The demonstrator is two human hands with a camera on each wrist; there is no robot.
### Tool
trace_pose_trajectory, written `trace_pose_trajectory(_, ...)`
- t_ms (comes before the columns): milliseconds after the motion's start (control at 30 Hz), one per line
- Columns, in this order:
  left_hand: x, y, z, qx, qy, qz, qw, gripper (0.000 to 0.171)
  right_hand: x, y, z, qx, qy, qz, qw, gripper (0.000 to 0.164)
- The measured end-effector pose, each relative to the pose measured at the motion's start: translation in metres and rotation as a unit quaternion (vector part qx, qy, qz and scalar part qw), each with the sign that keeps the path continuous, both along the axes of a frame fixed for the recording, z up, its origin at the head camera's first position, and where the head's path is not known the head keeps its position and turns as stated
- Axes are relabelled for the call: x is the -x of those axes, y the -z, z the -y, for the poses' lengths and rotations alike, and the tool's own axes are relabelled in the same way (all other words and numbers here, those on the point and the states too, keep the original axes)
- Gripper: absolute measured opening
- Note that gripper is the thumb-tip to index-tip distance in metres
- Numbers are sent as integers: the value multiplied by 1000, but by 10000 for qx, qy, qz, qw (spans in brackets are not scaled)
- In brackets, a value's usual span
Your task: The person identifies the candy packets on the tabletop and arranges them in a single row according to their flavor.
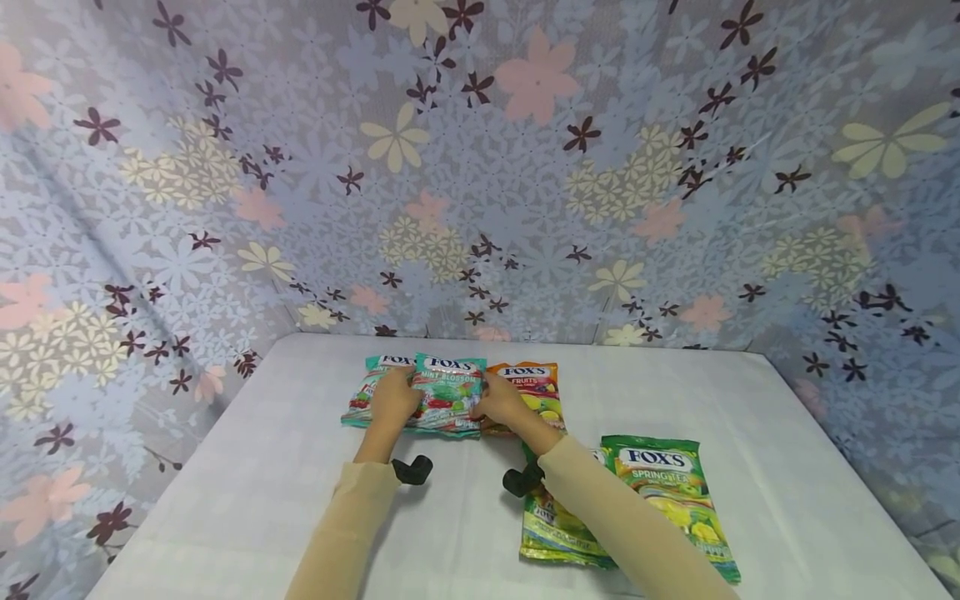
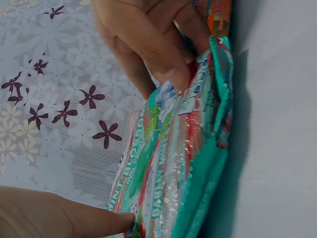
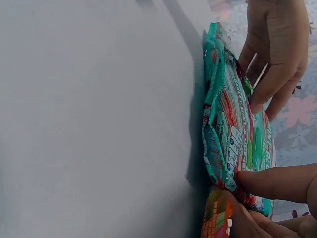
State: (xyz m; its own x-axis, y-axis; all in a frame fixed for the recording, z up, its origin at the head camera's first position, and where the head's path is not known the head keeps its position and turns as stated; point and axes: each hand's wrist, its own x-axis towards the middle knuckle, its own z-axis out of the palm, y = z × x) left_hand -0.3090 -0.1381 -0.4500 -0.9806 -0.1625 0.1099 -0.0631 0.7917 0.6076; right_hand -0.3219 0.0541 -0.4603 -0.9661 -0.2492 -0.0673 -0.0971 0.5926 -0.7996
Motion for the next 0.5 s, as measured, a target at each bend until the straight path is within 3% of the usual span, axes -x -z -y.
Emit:
trace_pose_trajectory(333,-6,1,-5,738,12,-81,9972,46,-6,-2,5,-587,-42,-350,9977,70)
trace_pose_trajectory(500,-8,4,-8,1071,49,-55,9942,46,-7,0,6,-825,-113,-830,9931,56)
